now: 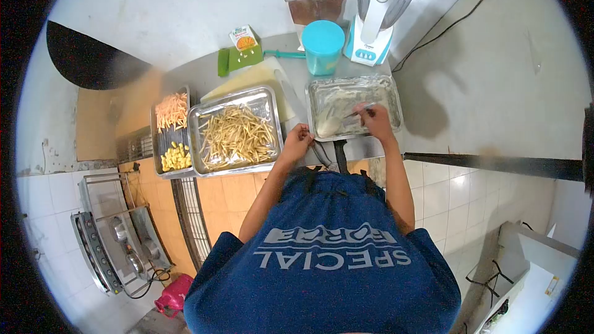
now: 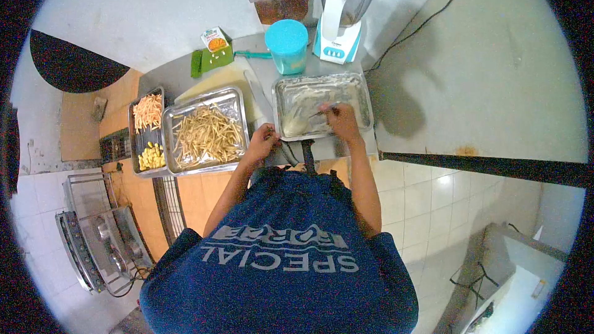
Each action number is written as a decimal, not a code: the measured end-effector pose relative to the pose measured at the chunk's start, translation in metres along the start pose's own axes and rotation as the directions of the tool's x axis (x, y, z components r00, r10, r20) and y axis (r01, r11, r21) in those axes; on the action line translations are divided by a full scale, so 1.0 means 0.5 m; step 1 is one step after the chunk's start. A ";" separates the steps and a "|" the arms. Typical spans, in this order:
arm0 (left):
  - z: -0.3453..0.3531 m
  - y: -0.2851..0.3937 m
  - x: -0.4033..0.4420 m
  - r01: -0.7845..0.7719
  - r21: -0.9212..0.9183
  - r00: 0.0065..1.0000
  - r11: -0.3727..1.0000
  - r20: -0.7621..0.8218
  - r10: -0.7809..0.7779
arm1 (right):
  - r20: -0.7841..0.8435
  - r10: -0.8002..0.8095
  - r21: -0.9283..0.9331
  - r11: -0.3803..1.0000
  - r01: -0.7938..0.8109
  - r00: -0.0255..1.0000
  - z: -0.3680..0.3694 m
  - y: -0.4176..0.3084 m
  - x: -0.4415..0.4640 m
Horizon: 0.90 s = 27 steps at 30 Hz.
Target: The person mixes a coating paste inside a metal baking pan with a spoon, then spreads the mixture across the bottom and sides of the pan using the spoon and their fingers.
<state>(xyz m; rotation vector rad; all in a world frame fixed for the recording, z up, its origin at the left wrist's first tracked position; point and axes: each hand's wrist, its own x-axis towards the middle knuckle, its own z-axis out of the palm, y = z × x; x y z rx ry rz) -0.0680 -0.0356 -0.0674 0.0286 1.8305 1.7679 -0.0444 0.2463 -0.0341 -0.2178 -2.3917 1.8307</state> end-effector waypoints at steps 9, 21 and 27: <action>-0.008 -0.033 0.015 -0.019 0.024 1.000 1.000 -0.004 0.019 | -0.074 -0.002 -0.339 0.940 -0.023 0.997 -0.026 -0.013 -0.047; -0.007 -0.044 0.014 -0.075 -0.040 0.997 0.996 -0.020 0.075 | -0.079 0.020 -0.417 0.907 -0.052 0.997 0.036 0.016 -0.013; -0.006 -0.026 0.003 -0.039 -0.032 0.999 0.999 -0.005 0.039 | -0.250 0.010 -0.331 0.939 -0.095 0.968 -0.028 0.100 0.043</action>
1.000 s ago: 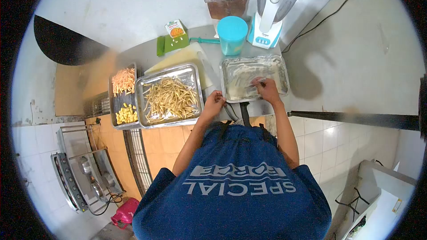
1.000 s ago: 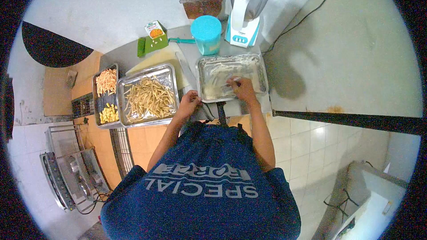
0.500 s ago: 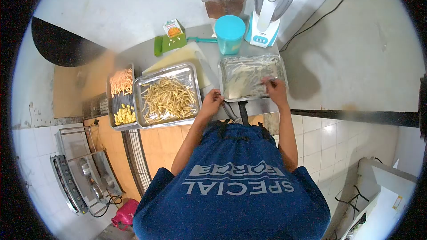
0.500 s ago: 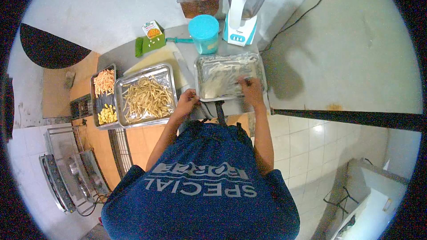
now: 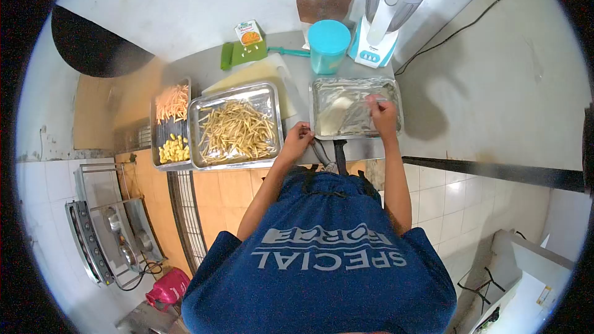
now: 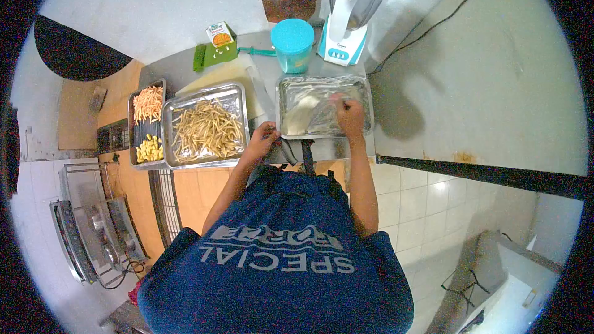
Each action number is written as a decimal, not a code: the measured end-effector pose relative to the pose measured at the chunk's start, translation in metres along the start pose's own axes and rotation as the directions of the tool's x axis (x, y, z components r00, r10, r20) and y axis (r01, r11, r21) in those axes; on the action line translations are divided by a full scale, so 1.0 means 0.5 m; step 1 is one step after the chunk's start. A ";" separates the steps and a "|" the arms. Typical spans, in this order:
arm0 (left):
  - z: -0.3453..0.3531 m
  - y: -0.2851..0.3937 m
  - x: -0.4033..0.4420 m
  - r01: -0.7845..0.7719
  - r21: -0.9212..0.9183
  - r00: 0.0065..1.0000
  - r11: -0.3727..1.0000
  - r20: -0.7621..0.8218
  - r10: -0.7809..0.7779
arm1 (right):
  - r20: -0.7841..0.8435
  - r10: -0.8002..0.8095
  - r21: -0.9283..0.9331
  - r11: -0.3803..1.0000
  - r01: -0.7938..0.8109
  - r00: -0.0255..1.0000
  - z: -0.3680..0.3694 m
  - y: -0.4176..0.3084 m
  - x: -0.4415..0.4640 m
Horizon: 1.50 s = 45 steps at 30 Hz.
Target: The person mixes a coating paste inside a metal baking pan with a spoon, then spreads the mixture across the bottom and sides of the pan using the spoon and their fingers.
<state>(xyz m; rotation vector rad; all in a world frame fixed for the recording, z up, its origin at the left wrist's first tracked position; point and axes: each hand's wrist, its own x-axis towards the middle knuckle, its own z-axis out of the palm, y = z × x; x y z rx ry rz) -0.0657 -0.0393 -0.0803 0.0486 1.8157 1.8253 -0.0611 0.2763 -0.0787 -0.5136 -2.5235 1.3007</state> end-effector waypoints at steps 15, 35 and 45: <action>0.010 0.011 0.003 -0.092 0.129 0.995 0.987 -0.017 0.095 | -0.042 0.098 0.023 0.995 -0.098 0.994 -0.087 -0.074 -0.018; 0.031 0.056 -0.033 -0.069 0.611 0.981 0.789 -0.103 0.166 | 0.008 -0.057 0.125 0.991 0.056 0.998 0.014 -0.095 -0.003; 0.027 0.053 -0.032 -0.072 0.584 0.985 0.809 -0.087 0.151 | 0.362 0.068 -0.224 0.974 0.016 0.930 -0.114 -0.043 0.016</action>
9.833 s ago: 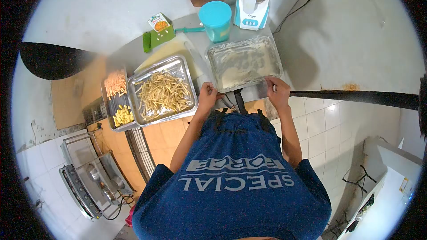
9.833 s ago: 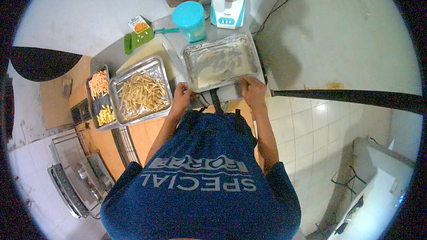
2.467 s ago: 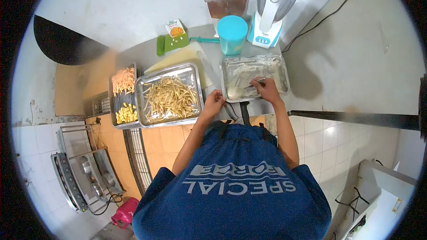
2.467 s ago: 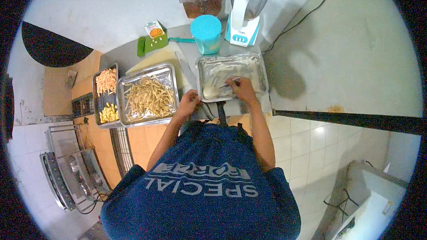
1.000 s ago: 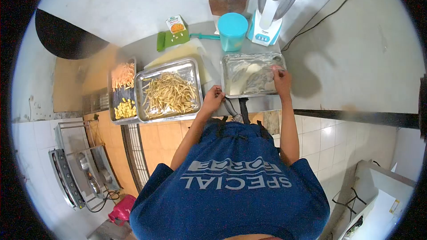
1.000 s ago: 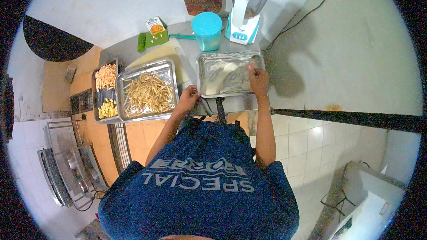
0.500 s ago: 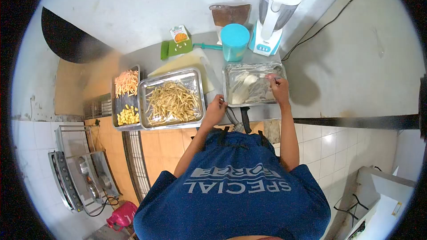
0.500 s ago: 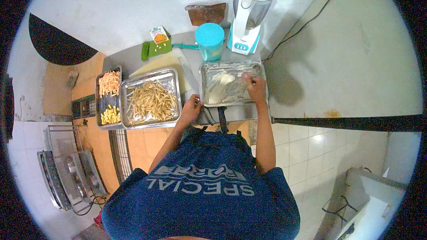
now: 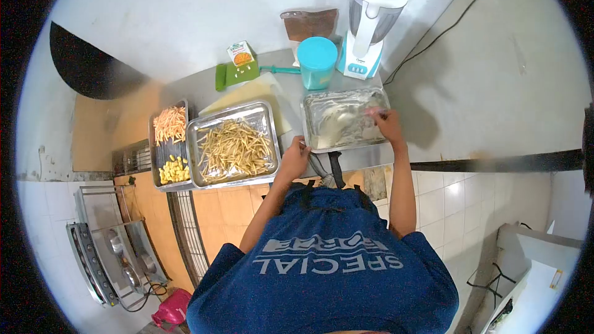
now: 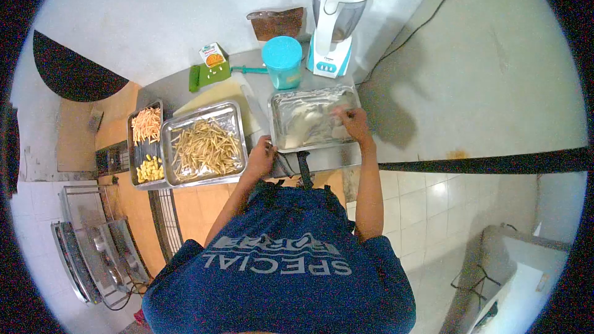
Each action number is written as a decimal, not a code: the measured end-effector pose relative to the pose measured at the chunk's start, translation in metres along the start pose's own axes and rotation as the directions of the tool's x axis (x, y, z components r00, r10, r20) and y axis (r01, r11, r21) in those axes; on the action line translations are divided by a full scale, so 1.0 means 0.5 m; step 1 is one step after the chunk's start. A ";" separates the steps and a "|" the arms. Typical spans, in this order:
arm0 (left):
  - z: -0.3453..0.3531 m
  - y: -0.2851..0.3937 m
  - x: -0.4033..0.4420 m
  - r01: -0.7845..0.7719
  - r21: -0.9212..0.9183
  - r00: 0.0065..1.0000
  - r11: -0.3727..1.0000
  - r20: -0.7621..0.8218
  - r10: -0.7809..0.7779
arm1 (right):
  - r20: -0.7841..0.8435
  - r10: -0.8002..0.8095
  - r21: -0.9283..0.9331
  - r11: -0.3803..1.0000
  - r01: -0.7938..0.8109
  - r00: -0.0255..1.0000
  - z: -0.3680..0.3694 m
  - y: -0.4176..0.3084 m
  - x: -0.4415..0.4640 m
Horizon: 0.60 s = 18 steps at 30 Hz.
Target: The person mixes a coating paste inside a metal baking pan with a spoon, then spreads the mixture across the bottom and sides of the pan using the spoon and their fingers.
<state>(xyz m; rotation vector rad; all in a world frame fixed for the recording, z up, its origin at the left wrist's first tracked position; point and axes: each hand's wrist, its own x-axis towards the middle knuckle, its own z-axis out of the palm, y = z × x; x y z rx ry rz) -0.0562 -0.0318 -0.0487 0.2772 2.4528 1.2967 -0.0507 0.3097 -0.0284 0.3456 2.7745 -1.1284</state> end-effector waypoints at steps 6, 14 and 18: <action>-0.023 -0.001 0.033 -0.054 -0.016 0.997 0.998 0.059 0.055 | -0.351 -0.056 0.144 0.983 0.113 0.935 0.062 -0.051 -0.008; -0.044 -0.011 0.072 0.006 -0.251 0.987 0.968 0.154 0.033 | -0.430 -0.182 0.136 0.955 0.263 0.884 0.023 -0.041 0.028; -0.072 0.044 0.082 0.079 -0.185 0.969 0.980 0.246 -0.031 | -0.574 -0.261 0.001 0.948 0.319 0.776 0.066 -0.101 0.047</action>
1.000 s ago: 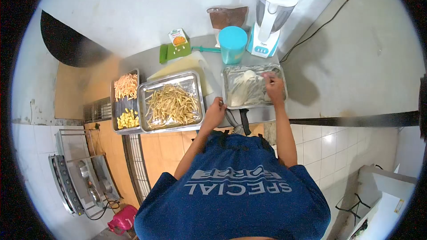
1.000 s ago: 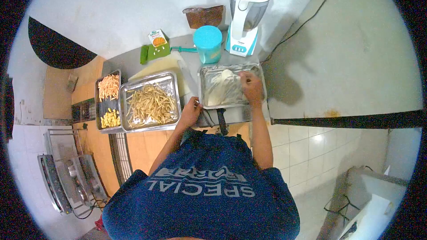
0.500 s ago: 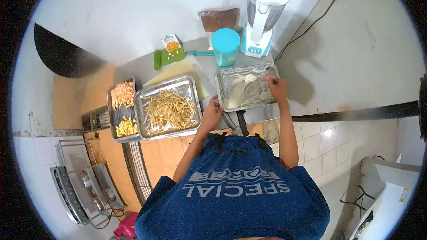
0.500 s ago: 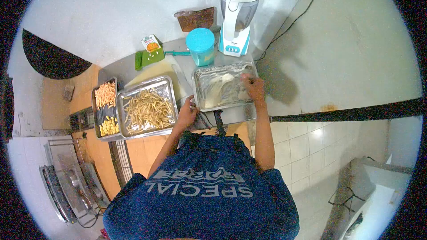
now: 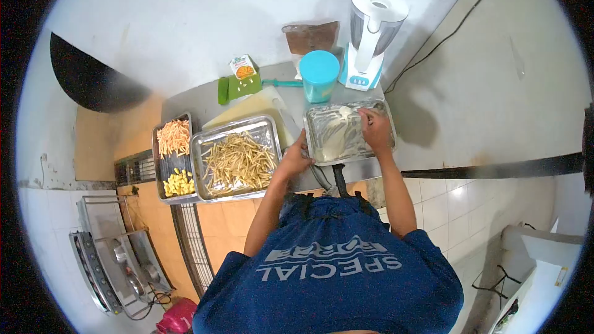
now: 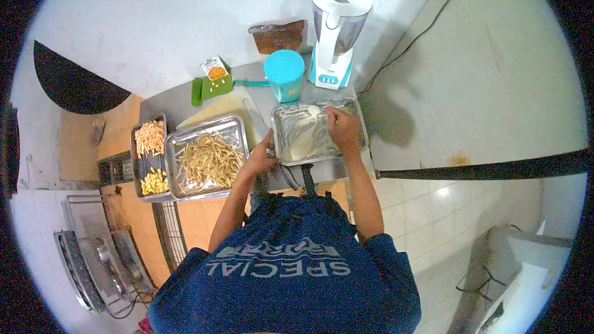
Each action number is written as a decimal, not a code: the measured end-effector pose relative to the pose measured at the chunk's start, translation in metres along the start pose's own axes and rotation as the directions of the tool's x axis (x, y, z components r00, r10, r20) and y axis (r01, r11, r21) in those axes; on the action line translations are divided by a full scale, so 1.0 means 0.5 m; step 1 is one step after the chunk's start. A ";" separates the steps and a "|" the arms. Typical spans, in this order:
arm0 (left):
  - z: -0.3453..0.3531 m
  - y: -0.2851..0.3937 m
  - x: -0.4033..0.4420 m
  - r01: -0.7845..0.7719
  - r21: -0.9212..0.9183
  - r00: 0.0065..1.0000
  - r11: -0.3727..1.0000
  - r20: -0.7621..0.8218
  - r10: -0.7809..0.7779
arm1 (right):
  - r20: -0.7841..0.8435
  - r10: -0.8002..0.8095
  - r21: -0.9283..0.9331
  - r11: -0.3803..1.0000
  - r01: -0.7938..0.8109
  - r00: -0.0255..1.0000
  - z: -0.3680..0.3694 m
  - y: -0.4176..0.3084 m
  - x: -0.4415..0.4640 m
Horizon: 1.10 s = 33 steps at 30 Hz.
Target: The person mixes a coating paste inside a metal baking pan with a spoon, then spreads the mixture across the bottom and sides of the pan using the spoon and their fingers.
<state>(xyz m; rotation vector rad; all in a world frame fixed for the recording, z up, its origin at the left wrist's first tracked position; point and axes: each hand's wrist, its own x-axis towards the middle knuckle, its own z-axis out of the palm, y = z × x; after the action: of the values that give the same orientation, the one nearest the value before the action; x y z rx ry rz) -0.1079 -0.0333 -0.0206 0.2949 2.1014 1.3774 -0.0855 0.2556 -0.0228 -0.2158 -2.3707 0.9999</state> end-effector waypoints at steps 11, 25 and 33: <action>0.005 -0.034 0.008 -0.068 0.068 0.996 0.995 -0.047 0.072 | -0.056 -0.066 0.078 0.994 0.070 0.996 0.092 -0.071 0.003; 0.013 -0.065 0.024 -0.164 0.126 0.980 0.978 -0.089 0.176 | 0.160 -0.348 0.180 0.930 0.319 0.924 0.112 -0.117 -0.020; -0.005 -0.008 0.008 -0.067 0.053 0.997 0.996 -0.027 0.068 | 0.479 -0.465 0.245 0.885 0.395 0.745 -0.011 -0.117 -0.002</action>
<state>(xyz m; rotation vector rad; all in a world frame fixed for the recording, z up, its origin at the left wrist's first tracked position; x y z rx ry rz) -0.1122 -0.0349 -0.0246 0.3726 2.1713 1.3750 -0.0780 0.2168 0.0210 0.7297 -2.6263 1.0638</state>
